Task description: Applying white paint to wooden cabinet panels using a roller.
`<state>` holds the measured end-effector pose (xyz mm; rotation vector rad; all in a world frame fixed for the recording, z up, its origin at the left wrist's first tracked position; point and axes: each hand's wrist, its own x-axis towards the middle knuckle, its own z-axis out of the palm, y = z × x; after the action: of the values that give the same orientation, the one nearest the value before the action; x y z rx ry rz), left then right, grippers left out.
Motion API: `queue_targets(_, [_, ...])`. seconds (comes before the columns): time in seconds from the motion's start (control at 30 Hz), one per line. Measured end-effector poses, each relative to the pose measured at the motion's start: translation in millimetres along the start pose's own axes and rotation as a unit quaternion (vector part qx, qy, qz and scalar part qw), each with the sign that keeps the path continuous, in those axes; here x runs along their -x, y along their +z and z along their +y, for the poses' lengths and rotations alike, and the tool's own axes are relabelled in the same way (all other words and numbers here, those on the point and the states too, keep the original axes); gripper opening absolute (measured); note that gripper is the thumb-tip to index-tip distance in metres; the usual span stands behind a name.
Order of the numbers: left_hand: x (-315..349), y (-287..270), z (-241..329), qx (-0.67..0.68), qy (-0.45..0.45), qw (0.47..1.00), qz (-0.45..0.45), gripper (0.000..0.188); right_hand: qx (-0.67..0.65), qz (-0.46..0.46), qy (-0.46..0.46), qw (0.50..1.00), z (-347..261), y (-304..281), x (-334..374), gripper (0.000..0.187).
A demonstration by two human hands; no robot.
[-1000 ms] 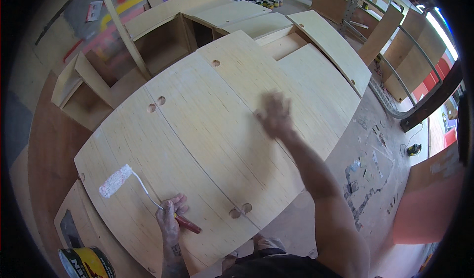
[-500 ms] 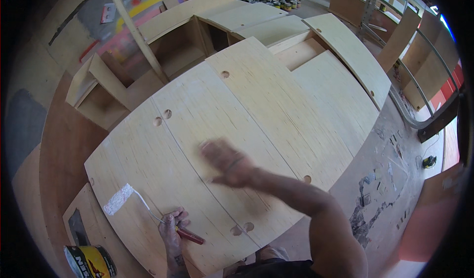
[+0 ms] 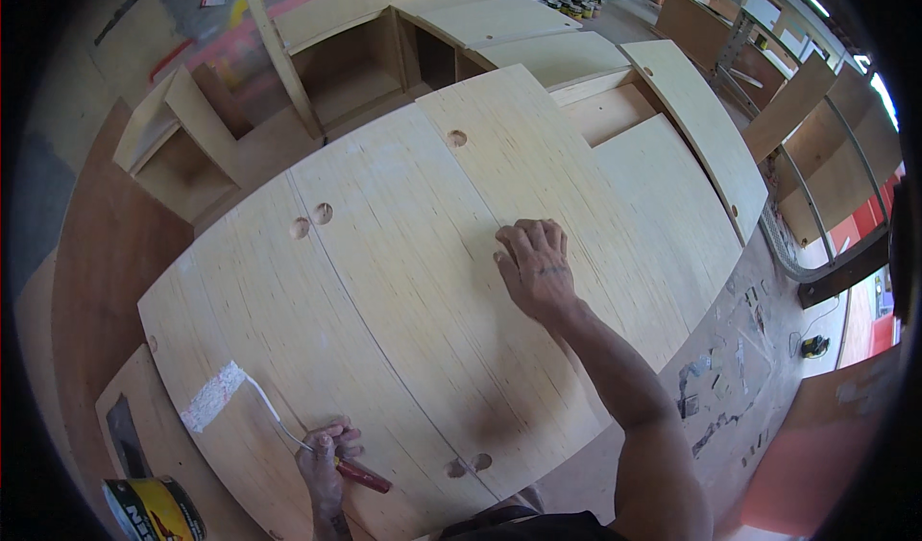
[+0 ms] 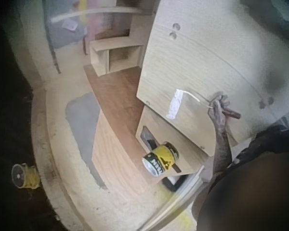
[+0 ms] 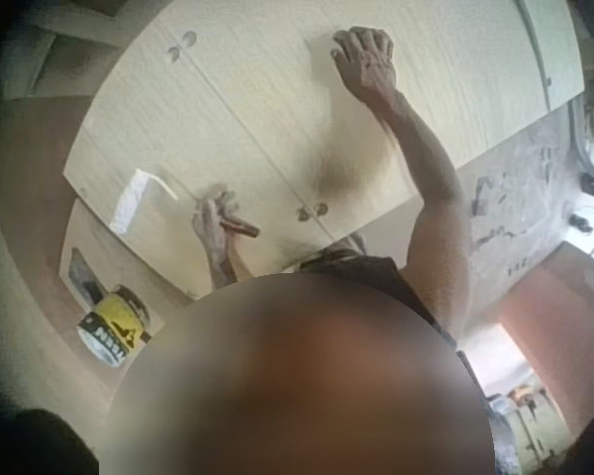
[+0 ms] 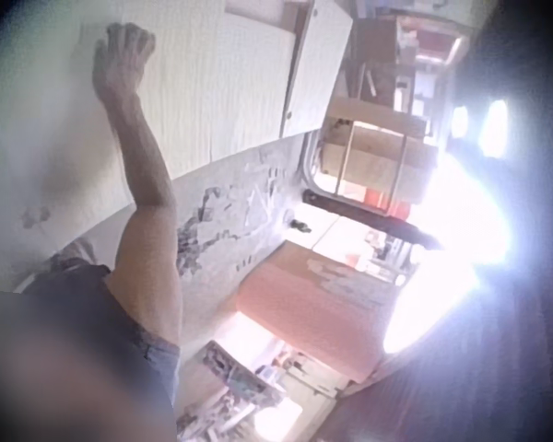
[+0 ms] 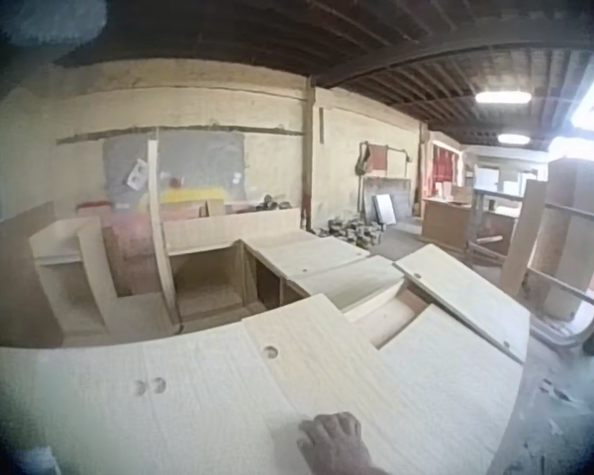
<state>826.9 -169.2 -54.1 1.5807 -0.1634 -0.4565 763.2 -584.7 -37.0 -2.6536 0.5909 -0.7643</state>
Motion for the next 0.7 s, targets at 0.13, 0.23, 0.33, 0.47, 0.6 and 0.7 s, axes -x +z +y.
queue_targets(0.13, [-0.4,-6.0,-2.7,0.021,-0.007,1.000,0.002,0.036,-0.019,0.075,-0.050,0.996,15.3,11.2,0.4,0.012])
queue_targets(0.23, [-2.0,-6.9,-4.3,0.020,0.002,1.000,-0.007,0.035,-0.063,0.017,-0.016,0.998,16.0,10.3,-3.0,0.016])
queue_targets(0.33, [-0.7,-7.7,-7.0,0.026,-0.018,0.999,0.007,0.034,-0.058,0.036,0.035,0.997,5.8,7.2,-10.1,0.014])
queue_targets(0.47, [0.3,-7.4,-7.5,-0.006,-0.007,1.000,0.005,0.038,-0.063,0.034,-0.003,0.997,16.9,8.5,-3.0,0.012])
queue_targets(0.6, [0.8,-4.6,-4.8,-0.003,-0.013,1.000,0.005,0.037,-0.048,0.069,0.018,0.996,12.8,11.6,-8.7,0.010])
queue_targets(0.7, [0.7,-3.4,1.9,-0.008,-0.015,1.000,-0.001,0.037,-0.064,0.094,-0.012,0.993,12.4,9.6,-8.0,0.008])
